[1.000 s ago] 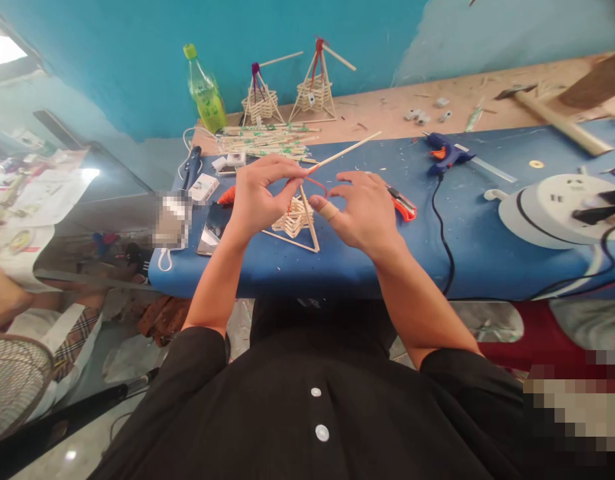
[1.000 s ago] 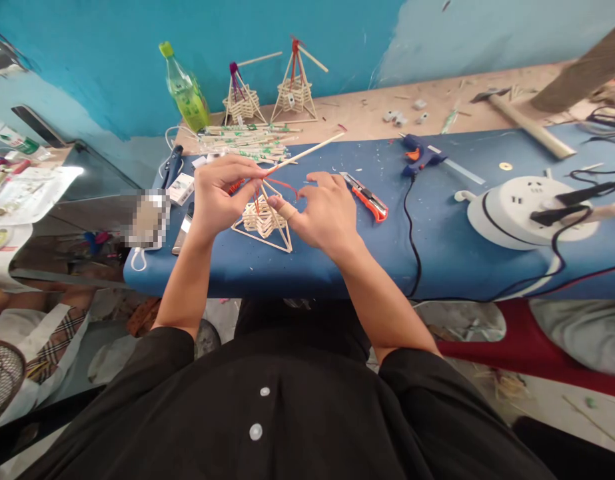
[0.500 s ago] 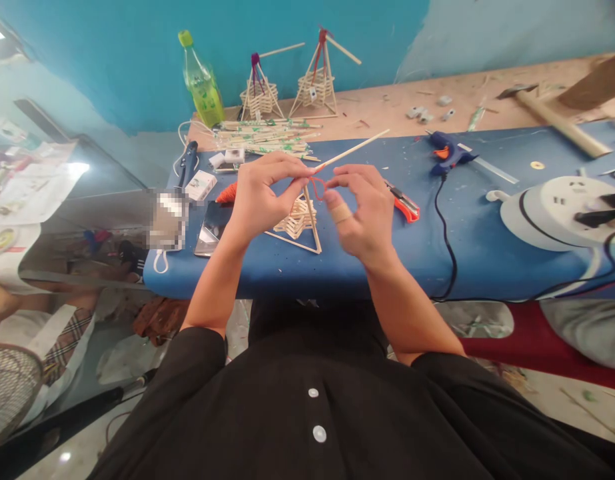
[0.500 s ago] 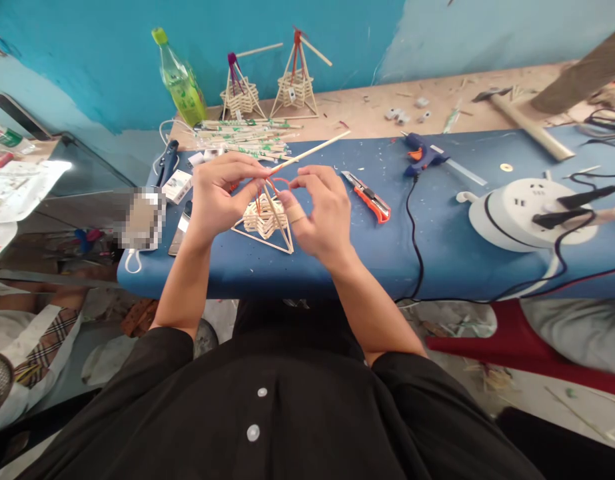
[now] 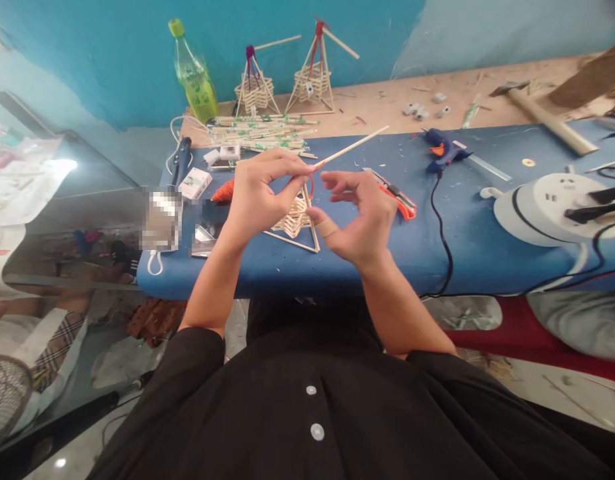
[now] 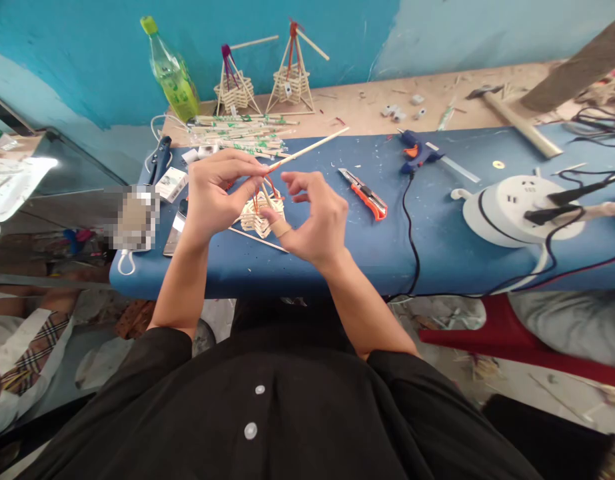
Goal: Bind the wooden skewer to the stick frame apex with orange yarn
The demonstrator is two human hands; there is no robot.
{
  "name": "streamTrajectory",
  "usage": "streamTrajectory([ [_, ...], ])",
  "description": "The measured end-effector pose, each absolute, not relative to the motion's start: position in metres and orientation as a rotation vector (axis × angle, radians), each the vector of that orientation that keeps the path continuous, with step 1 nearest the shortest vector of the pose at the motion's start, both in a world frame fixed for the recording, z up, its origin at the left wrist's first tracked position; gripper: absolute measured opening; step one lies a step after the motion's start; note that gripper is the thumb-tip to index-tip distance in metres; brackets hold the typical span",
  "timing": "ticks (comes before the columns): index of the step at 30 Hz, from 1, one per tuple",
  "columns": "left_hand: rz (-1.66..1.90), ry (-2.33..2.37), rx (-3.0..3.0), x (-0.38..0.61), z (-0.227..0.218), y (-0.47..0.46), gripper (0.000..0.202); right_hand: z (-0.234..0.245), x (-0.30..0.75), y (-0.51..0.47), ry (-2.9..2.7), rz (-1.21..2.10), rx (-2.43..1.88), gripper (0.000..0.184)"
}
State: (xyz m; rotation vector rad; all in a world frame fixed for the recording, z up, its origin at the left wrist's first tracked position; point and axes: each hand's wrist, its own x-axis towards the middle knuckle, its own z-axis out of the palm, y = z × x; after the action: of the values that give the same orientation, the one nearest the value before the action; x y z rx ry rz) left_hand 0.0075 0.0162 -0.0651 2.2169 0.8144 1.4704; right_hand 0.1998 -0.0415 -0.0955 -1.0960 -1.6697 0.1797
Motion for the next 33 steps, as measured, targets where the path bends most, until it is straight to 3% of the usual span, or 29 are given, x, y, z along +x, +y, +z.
streamTrajectory([
  [18, 1.466, 0.811, 2.221, 0.008, -0.065, 0.016, 0.022, -0.103, 0.175, -0.041, -1.704, 0.382, -1.012, 0.02],
  [27, 1.473, 0.816, 2.25, 0.008, -0.064, 0.014, 0.025, -0.106, 0.167, -0.035, -1.71, 0.094, -0.991, 0.032],
  [33, 1.487, 0.782, 2.271, 0.007, -0.066, 0.017, 0.025, -0.095, 0.174, -0.038, -1.89, -0.345, -1.022, 0.023],
])
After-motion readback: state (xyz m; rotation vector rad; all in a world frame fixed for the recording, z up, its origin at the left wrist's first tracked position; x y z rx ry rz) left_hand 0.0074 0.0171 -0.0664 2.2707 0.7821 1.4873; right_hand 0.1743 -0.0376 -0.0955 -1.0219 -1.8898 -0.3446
